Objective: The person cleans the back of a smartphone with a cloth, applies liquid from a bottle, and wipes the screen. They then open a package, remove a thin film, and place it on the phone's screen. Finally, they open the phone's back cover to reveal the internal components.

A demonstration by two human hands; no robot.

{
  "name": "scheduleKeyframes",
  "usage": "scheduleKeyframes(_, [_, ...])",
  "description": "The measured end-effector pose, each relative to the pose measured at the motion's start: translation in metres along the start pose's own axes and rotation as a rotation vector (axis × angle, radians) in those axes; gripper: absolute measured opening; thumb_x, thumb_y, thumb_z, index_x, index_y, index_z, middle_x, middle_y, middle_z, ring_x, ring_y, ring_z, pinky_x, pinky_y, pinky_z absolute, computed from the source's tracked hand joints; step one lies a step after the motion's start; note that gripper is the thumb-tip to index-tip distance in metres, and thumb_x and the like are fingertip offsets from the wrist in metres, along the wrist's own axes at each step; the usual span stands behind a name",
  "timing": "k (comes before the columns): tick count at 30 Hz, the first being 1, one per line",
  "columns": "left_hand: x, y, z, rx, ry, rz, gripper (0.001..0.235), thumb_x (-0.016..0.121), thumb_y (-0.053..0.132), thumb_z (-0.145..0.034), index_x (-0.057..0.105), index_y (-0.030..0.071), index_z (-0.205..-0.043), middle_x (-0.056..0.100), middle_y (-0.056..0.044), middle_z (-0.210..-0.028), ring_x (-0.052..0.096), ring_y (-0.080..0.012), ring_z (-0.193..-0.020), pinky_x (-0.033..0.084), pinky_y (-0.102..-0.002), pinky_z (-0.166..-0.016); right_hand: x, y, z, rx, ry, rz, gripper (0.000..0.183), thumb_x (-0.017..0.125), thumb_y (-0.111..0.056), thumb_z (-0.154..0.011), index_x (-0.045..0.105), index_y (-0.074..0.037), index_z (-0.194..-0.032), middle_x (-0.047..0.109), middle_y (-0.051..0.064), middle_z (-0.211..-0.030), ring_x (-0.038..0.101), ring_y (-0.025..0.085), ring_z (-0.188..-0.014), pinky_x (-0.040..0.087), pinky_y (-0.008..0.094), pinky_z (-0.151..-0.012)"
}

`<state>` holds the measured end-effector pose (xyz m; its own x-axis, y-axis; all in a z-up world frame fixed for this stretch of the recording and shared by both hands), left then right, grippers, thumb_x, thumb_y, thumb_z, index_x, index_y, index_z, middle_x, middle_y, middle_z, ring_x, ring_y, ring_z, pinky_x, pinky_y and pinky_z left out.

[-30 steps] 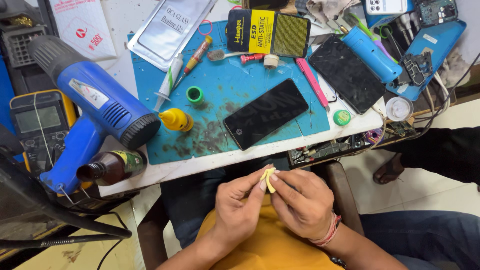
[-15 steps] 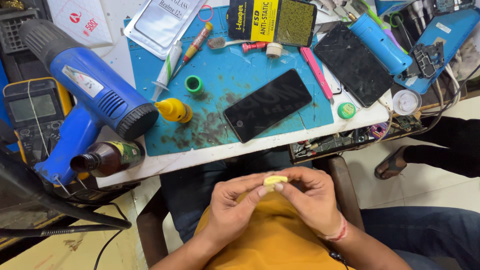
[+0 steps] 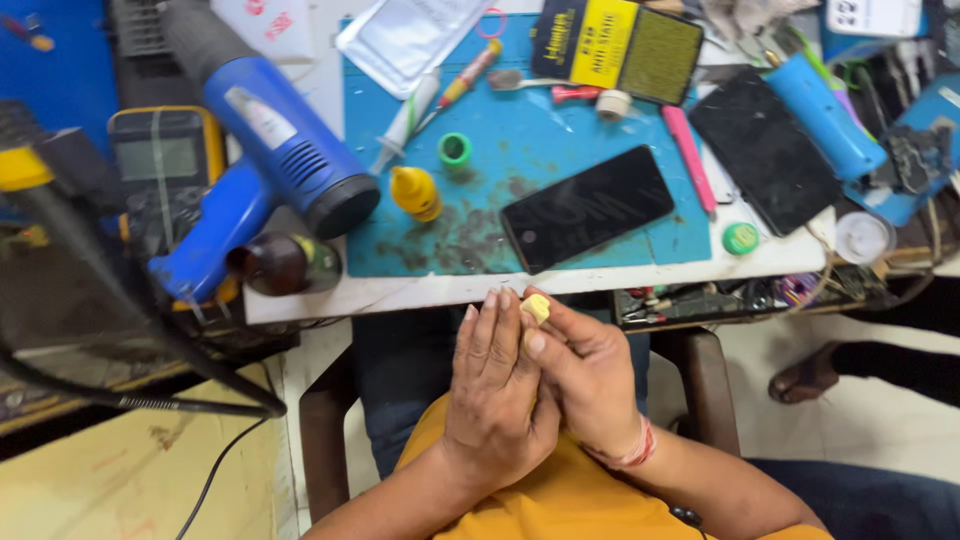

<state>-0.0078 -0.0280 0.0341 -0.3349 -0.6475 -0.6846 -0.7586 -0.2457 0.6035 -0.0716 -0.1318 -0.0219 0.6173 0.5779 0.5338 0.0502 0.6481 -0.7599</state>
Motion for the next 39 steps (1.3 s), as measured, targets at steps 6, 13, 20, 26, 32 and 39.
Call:
scheduleKeyframes(6, [-0.053,-0.037,0.035,-0.010,0.314,-0.025,0.052,0.077,0.023,-0.085,0.056,0.005,-0.129,0.052,-0.018,-0.139,0.054,-0.0354,-0.129,0.043,-0.044,-0.112,-0.004,0.007,-0.017,0.048,-0.091,-0.067,0.028,0.068,-0.010,-0.098,0.072,0.004,-0.121,0.077,0.018,-0.111,0.074,0.025,-0.098,0.060,0.037,-0.087])
scheduleKeyframes(13, [-0.085,-0.119,0.007,-0.307,0.643,-0.015,0.093,0.091,0.021,-0.092,0.029,-0.005,-0.157,0.047,-0.019,-0.152,0.051,-0.0325,-0.135,0.044,-0.040,-0.113,0.015,-0.002,-0.016,-0.058,-0.297,0.133,0.020,0.074,0.004,-0.093,0.075,0.004,-0.114,0.076,0.014,-0.103,0.072,0.020,-0.093,0.058,0.034,-0.088])
scheduleKeyframes(20, [-0.089,-0.084,0.000,-0.188,0.454,-0.143,0.057,0.087,0.015,-0.088,0.059,-0.002,-0.134,0.066,-0.018,-0.129,0.068,-0.0375,-0.119,0.055,-0.048,-0.106,0.066,-0.058,-0.009,-0.575,-0.362,0.526,0.021,0.078,0.006,-0.090,0.075,0.001,-0.111,0.075,0.011,-0.101,0.071,0.016,-0.090,0.056,0.026,-0.080])
scheduleKeyframes(26, [-0.078,-0.039,-0.011,-0.016,0.326,-0.189,0.057,0.086,0.010,-0.080,0.062,0.004,-0.132,0.065,-0.016,-0.129,0.063,-0.0381,-0.121,0.053,-0.047,-0.105,0.073,-0.083,-0.003,-0.786,-0.268,0.802,0.025,0.083,0.001,-0.086,0.075,0.000,-0.110,0.076,0.011,-0.101,0.070,0.016,-0.088,0.054,0.026,-0.078])
scheduleKeyframes(32, [-0.061,-0.011,-0.038,0.061,0.211,-0.197,0.049,0.084,0.011,-0.084,0.067,0.005,-0.130,0.065,-0.015,-0.126,0.063,-0.0349,-0.118,0.053,-0.044,-0.102,0.030,-0.084,0.004,-0.737,-0.104,0.637,0.020,0.078,-0.001,-0.093,0.074,0.001,-0.113,0.074,0.012,-0.109,0.069,0.016,-0.096,0.055,0.027,-0.085])
scheduleKeyframes(39, [-0.015,0.041,-0.087,0.342,0.002,-0.316,0.044,0.075,0.010,-0.087,0.070,0.007,-0.131,0.066,-0.012,-0.125,0.062,-0.0320,-0.115,0.053,-0.043,-0.099,-0.068,-0.066,0.001,-0.453,0.192,0.010,0.014,0.071,-0.008,-0.100,0.077,-0.001,-0.111,0.076,0.011,-0.102,0.071,0.017,-0.085,0.059,0.032,-0.075])
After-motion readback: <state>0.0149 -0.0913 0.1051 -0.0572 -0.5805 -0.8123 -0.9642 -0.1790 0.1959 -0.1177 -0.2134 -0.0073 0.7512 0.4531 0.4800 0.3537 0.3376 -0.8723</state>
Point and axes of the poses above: each hand's wrist, its own z-axis away from the middle knuckle, its own x-axis out of the palm, y = z × x, the point moved 4 cm from there along -z, towards the middle knuckle
